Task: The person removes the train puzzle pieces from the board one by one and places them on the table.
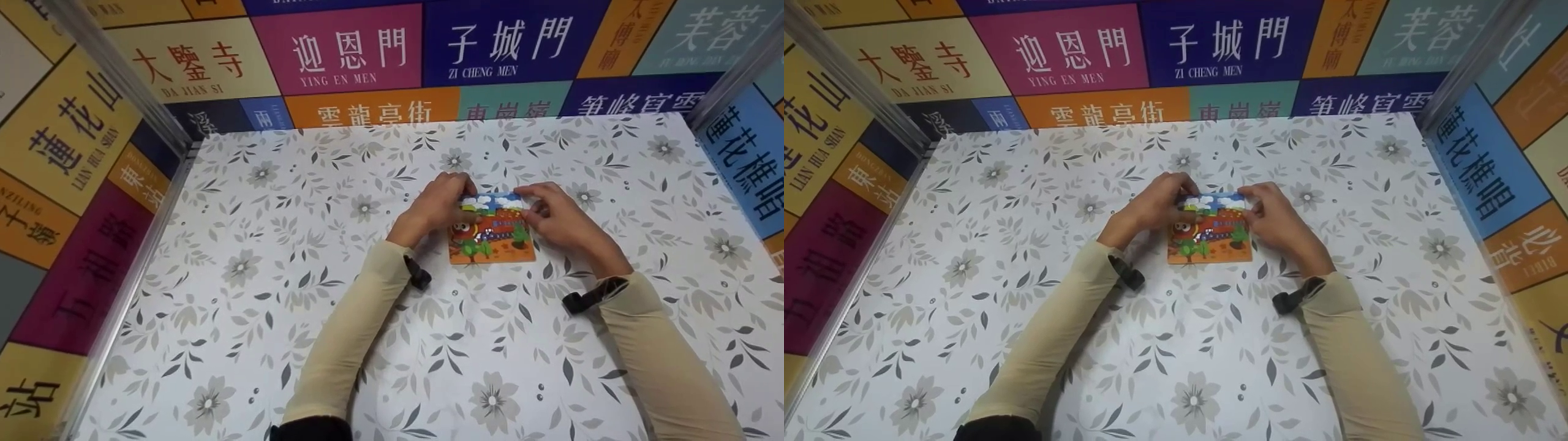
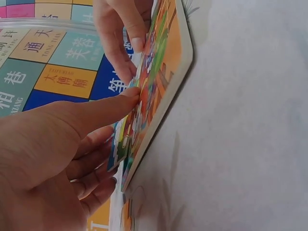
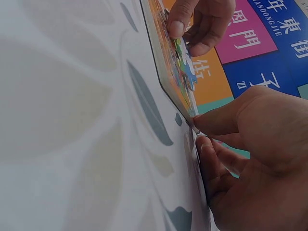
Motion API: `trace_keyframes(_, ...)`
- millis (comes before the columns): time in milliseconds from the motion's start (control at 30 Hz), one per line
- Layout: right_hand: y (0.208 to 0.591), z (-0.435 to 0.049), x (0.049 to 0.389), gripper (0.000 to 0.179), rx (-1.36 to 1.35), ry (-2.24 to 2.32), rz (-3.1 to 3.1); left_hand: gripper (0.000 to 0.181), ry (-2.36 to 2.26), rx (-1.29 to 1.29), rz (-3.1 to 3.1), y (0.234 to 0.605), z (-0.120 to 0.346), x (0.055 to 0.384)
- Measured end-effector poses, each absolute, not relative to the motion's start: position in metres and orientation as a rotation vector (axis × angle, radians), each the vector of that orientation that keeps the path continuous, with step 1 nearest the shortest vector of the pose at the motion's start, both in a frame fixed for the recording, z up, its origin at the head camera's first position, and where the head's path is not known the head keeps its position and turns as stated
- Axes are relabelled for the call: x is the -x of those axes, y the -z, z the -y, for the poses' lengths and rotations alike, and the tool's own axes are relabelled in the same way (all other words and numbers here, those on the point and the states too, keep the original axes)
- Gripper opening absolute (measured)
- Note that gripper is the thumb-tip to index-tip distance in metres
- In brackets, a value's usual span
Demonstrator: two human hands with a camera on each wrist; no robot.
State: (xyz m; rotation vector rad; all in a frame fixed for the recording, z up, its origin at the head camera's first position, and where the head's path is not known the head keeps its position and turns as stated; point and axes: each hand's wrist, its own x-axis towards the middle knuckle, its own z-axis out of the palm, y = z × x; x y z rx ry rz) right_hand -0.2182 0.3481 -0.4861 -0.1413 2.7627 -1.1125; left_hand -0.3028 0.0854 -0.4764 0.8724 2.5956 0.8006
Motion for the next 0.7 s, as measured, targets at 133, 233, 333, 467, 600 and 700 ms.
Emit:
trace_keyframes(133,0.486,-0.349,0.218,0.051,0.151,1.110,-2.770,0.058,-0.893,-0.913,-2.543,0.477,-0.081,0.305)
trace_keyframes(233,0.487,-0.350,0.218,0.050,0.187,1.120,-2.775,0.059,-0.942,-0.964,-2.489,0.478,-0.077,0.307)
trace_keyframes(333,0.487,-0.351,0.217,0.050,0.220,1.118,-2.781,0.052,-0.978,-0.990,-2.437,0.480,-0.073,0.309)
trace_keyframes(467,0.487,-0.351,0.217,0.050,0.220,1.111,-2.780,0.043,-0.985,-0.989,-2.419,0.481,-0.072,0.310)
trace_keyframes(600,0.487,-0.350,0.218,0.050,0.207,1.110,-2.781,0.038,-0.945,-1.019,-2.450,0.480,-0.072,0.308)
trace_keyframes(700,0.487,-0.349,0.218,0.051,0.182,1.105,-2.781,0.037,-0.929,-1.015,-2.470,0.479,-0.072,0.307)
